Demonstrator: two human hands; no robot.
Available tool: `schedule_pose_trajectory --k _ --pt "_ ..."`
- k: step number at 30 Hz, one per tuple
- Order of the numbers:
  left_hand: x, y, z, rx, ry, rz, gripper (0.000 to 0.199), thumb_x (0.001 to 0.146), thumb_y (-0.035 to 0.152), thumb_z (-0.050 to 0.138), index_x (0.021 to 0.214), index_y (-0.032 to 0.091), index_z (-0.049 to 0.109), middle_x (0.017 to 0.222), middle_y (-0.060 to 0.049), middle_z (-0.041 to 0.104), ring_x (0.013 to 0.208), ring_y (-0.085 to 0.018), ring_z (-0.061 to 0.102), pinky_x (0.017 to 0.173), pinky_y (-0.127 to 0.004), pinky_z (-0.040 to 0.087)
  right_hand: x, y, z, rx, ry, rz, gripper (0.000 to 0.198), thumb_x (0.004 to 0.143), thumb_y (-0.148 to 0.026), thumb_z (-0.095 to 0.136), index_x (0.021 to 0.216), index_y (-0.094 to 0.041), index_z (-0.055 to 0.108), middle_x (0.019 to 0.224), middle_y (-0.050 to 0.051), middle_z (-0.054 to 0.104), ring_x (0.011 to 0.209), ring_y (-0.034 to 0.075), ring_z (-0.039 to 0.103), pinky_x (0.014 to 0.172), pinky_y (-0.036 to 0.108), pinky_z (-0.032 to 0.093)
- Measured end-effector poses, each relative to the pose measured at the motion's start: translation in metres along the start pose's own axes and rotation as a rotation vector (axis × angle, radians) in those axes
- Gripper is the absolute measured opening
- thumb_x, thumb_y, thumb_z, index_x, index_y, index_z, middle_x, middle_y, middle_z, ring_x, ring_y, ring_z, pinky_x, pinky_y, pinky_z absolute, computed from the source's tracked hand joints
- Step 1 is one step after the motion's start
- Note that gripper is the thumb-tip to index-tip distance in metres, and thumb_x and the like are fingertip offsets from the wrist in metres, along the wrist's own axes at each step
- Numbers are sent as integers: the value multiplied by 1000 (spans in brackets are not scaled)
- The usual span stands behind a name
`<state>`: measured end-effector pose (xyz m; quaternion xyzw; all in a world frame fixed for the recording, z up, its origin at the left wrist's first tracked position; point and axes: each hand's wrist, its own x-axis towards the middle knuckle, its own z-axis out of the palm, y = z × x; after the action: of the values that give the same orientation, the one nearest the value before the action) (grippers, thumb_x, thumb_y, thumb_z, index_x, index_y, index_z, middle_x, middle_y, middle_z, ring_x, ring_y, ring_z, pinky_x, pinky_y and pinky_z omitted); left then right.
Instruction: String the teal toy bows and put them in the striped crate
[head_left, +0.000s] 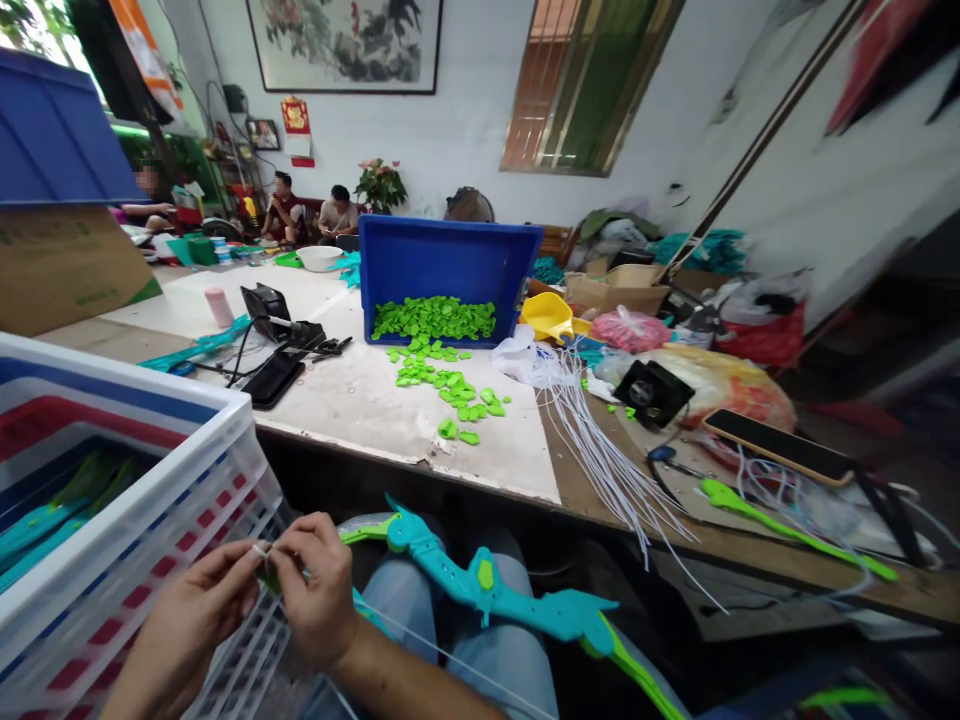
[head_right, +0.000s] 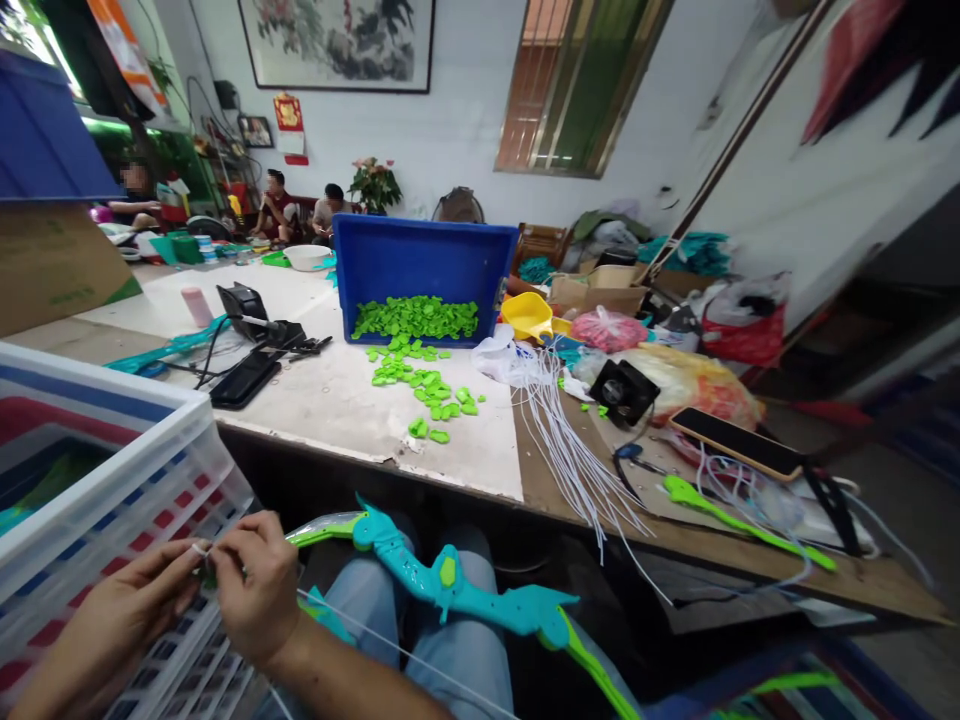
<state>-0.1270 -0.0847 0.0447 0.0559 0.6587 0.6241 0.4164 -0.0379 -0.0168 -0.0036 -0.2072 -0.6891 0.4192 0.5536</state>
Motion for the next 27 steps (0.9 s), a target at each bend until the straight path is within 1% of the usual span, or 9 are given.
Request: schedule_pose_trajectory --k 5,7,10,12,15,19,22,25,27 --pt "8 -1 -7 120 -64 -60 50 28 39 88 67 15 69 48 4 49 48 -8 42 40 -16 31 -2 8 2 -80 -39 -61 20 86 -21 49 83 -21 69 83 5 59 69 14 58 63 24 52" --pt "11 -3 -5 120 -85 -34 49 28 38 88 67 15 69 47 5 49 46 -7 40 40 -16 29 -2 8 1 -82 -94 -91 23 87 -22 47 91 -21 70 87 6 61 73 14 60 67 24 53" --pt "8 -6 6 55 -54 42 46 32 39 86 67 14 68 43 7 44 41 -5 33 38 -16 25 1 5 -4 -63 -141 -95 31 87 -20 46 112 -19 65 96 8 63 85 16 62 77 26 54" --pt "4 -6 15 18 -37 87 42 37 40 83 65 13 66 42 7 44 39 -4 33 38 -16 23 5 3 -8 -71 -154 -91 33 88 -19 46 117 -19 61 96 8 64 86 16 62 77 28 54" --pt "2 0 24 -27 -115 110 32 45 38 77 58 12 63 46 3 51 42 -7 42 38 -17 26 16 5 -16 -68 -206 -140 23 90 -19 49 104 -21 67 88 6 64 79 15 62 71 27 54" --pt "5 7 19 -62 -236 84 24 52 35 70 57 12 65 55 -4 59 51 -12 53 40 -19 29 31 10 -25 -46 -333 -189 17 89 -19 52 92 -20 68 83 5 64 75 15 63 66 26 54" --pt "5 10 11 60 -270 144 19 55 28 67 64 12 71 52 -2 59 47 -10 48 42 -19 28 34 12 -32 -156 -392 -322 18 89 -16 50 94 -20 67 85 7 65 78 17 62 69 29 54" --pt "6 11 7 203 -292 198 17 56 21 65 69 13 73 45 3 53 43 -7 39 43 -20 26 34 16 -34 -261 -363 -497 20 88 -12 51 98 -21 66 88 9 66 81 19 62 71 32 54" --pt "9 11 7 254 -267 231 14 57 19 64 68 13 72 45 5 52 44 -7 38 45 -20 27 33 22 -31 -268 -322 -555 19 87 -12 53 99 -21 65 90 9 66 83 20 62 72 33 53"
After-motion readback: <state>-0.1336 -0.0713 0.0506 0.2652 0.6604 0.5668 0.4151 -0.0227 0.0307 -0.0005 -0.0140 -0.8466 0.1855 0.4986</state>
